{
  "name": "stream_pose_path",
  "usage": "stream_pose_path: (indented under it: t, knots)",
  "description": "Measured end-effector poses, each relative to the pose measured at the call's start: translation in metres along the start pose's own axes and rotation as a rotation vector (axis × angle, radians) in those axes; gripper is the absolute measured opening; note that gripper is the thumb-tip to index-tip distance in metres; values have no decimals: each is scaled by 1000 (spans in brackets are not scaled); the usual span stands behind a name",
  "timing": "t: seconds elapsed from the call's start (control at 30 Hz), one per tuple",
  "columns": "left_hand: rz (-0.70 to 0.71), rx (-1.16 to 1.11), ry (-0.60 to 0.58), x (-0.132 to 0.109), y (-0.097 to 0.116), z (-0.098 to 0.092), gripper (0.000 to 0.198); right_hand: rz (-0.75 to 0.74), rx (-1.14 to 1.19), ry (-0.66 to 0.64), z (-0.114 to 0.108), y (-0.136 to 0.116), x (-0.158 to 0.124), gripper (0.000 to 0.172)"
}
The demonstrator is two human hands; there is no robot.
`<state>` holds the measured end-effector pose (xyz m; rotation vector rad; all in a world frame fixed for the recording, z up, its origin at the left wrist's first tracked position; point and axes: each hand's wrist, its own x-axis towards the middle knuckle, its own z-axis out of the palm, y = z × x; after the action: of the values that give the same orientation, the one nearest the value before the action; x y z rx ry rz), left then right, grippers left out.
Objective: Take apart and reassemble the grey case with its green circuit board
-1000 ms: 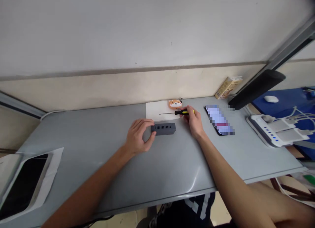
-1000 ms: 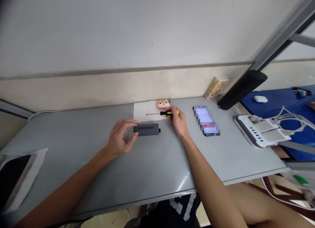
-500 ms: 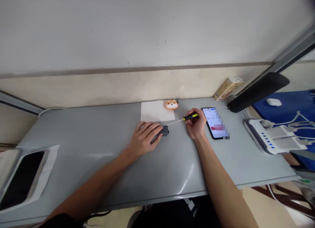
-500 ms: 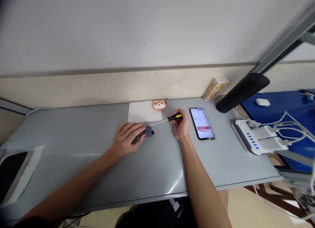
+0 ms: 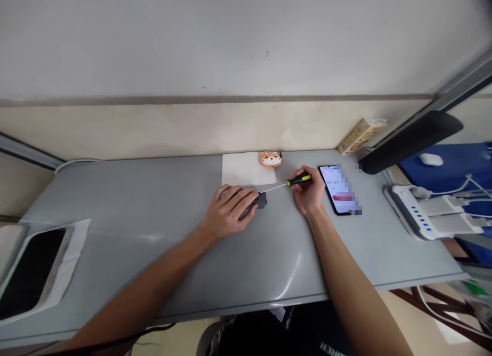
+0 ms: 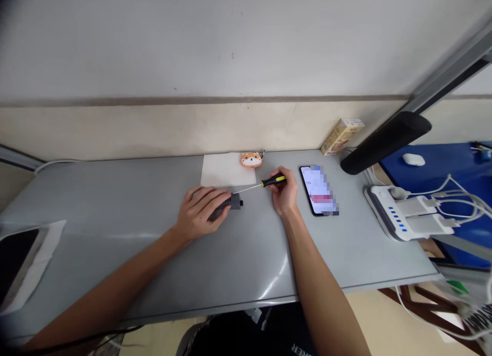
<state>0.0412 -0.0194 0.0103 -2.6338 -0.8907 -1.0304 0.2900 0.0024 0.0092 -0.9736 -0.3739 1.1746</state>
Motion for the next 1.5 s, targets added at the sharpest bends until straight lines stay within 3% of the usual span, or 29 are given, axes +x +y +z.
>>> stream_pose_path:
  t: [0.57, 0.83, 1.2, 1.5]
  knots:
    - [53, 13, 29, 0, 0, 3, 44, -8, 44, 22, 1, -1, 0, 19]
    - [20, 2, -39, -4, -1, 4, 45, -18, 57, -2, 2, -4, -3, 16]
    - [30, 22, -1, 0, 2, 4, 40, -31, 39, -52, 1, -6, -4, 17]
    - [17, 30, 9, 1, 4, 4, 49, -30, 71, -88, 0, -3, -3, 16]
